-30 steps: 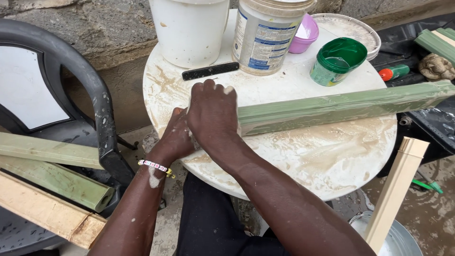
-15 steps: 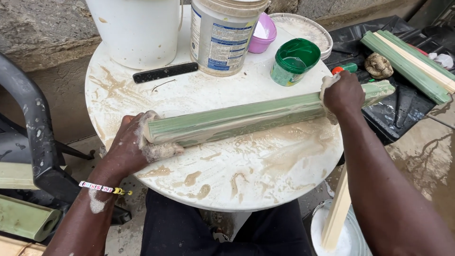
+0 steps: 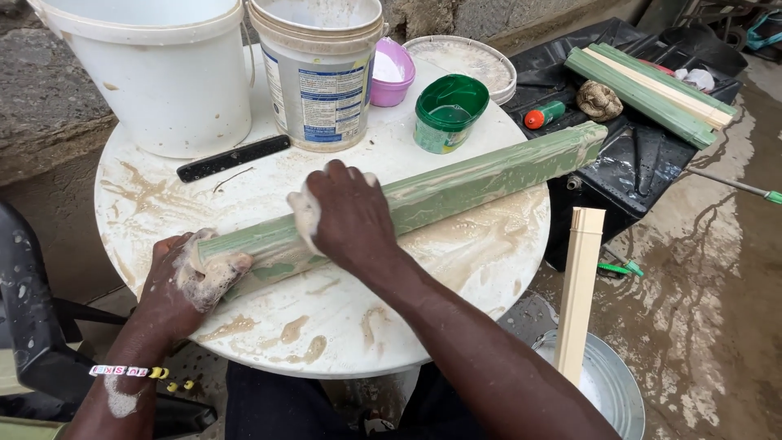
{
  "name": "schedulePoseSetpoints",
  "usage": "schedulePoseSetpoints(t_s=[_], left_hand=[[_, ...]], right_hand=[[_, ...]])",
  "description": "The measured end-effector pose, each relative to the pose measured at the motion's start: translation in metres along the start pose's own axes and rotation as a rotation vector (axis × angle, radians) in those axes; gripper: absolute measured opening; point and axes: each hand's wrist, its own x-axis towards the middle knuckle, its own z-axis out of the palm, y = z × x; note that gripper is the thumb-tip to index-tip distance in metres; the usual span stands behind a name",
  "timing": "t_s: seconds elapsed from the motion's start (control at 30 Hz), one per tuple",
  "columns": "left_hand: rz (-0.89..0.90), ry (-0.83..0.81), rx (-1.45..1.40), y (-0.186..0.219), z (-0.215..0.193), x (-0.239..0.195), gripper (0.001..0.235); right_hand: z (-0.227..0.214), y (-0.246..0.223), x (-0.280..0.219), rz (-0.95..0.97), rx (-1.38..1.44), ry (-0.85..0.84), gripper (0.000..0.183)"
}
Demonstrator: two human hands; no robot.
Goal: The person scrubs a long green-painted wooden plank with a soapy cloth on a white round table. They repeatedly rub the surface and edges, occasionally repositioning the plank. Several buckets and containers are visible on the table, and additional planks rest on a nearby chair.
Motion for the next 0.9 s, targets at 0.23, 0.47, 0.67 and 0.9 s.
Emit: schedulePoseSetpoints(t_s=[0.23, 0.47, 0.67, 0.9], left_hand=[[0.280, 0.143, -0.200, 0.033, -0.011, -0.015, 0.064], [0.102, -0.064, -0.180, 0.040, -0.030, -0.031, 0.109], [0.170, -0.060, -0.177, 0.037, -0.029, -0.031, 0.104], [0.267, -0.065, -0.166, 0.010, -0.011, -0.014, 0.100]], right_hand=[[-0.081, 0.192, -0.020, 0.505, -0.296, -0.246, 0.031], [-0.059, 0.203, -0.021, 0.484, -0.404, -0.164, 0.030], [-0.031, 0.220, -0.044, 0.354, -0.495, -0.036, 0.025], [0.048, -0.058, -0.017, -0.006, -0.141, 0.032, 0.021]])
